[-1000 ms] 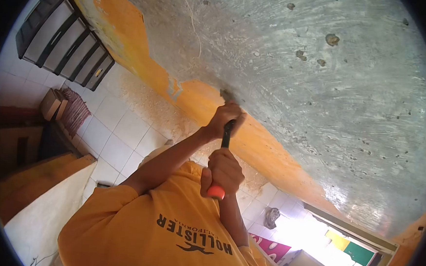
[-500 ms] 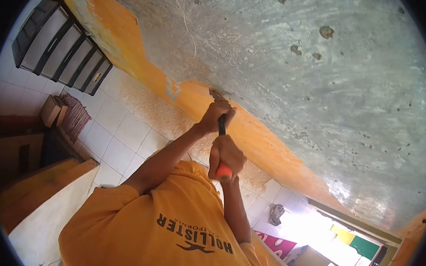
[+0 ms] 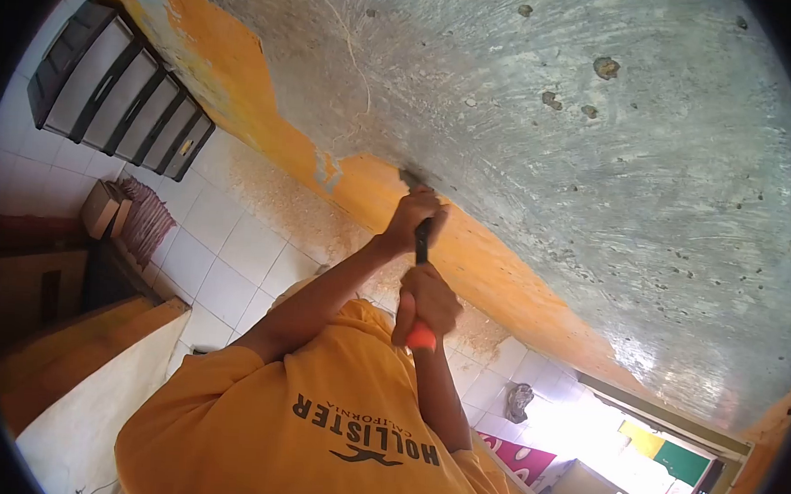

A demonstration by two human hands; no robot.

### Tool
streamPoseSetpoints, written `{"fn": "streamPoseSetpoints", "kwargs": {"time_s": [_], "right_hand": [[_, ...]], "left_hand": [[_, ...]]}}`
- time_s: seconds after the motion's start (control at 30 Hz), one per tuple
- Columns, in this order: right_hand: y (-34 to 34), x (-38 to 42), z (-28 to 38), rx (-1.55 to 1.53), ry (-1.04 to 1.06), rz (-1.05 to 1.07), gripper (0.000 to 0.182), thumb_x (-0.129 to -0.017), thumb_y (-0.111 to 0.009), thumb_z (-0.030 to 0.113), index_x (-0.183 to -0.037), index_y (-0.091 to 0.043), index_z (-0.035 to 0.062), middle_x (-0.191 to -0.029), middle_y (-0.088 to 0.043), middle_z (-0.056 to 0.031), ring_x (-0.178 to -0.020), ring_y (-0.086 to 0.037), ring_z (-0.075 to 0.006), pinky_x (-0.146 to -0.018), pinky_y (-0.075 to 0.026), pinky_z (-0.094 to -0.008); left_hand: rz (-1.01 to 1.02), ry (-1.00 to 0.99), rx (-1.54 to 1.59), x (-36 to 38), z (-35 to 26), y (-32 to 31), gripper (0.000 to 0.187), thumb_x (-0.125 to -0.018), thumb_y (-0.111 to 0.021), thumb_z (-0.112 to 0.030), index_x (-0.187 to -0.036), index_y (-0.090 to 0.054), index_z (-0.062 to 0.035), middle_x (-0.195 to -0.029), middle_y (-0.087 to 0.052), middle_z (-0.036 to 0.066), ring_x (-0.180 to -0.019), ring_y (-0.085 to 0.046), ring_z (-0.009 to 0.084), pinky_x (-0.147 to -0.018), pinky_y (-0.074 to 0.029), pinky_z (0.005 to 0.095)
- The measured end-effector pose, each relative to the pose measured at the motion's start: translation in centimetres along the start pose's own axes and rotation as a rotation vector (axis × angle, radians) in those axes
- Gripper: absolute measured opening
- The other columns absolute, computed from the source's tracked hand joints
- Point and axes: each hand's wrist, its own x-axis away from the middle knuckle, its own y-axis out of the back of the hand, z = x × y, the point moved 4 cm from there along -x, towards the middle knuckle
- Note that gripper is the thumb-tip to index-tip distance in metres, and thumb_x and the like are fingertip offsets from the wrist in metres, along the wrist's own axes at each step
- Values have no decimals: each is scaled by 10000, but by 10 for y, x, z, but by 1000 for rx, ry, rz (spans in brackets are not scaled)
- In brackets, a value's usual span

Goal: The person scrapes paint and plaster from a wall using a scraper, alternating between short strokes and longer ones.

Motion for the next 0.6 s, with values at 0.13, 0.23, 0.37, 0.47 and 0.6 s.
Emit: {"fn": "streamPoseSetpoints", "kwargs": {"time_s": [0.13,0.23,0.37,0.47,0.6], "right_hand": [[2,-17,12,34,-34,49,204,-868,-582,-64,-672,-548,-18,-661,-590,-134,-568,-613,-298,-612,-573,-405],[11,-7,22,-42,58,14,187,-866,-594,-60,-688,-564,-11,-689,-604,-142,-587,-625,-304,-614,-566,-392],[2,-3,3,197,-76,100,229,-862,-603,-29,-651,-543,33,-651,-594,-128,-563,-613,-303,-604,-579,-391],[3,-7,23,33,43,34,230,-856,-595,-31,-648,-510,19,-661,-580,-143,-564,-608,-309,-589,-572,-397],[-6,0,7,72,97,18,294,-875,-576,-36,-610,-455,3,-636,-538,-139,-554,-583,-299,-582,-562,-399]], "left_hand": [[28,57,36,4,9,-4,386,-936,-684,-44,-603,-488,-46,-595,-525,142,-593,-555,364,-689,-457,460],[-33,14,22,-10,-18,-9,390,-949,-666,-50,-602,-488,-48,-594,-529,143,-592,-561,361,-686,-454,464],[42,82,30,19,15,-8,371,-949,-651,-50,-619,-482,-43,-592,-499,132,-592,-545,354,-694,-446,450],[-43,-22,68,-13,-20,-1,363,-935,-660,-37,-621,-478,-48,-586,-487,126,-594,-544,343,-687,-436,439],[-12,4,42,8,8,-5,386,-955,-647,-42,-610,-472,-53,-580,-494,125,-570,-516,340,-688,-436,432]]}}
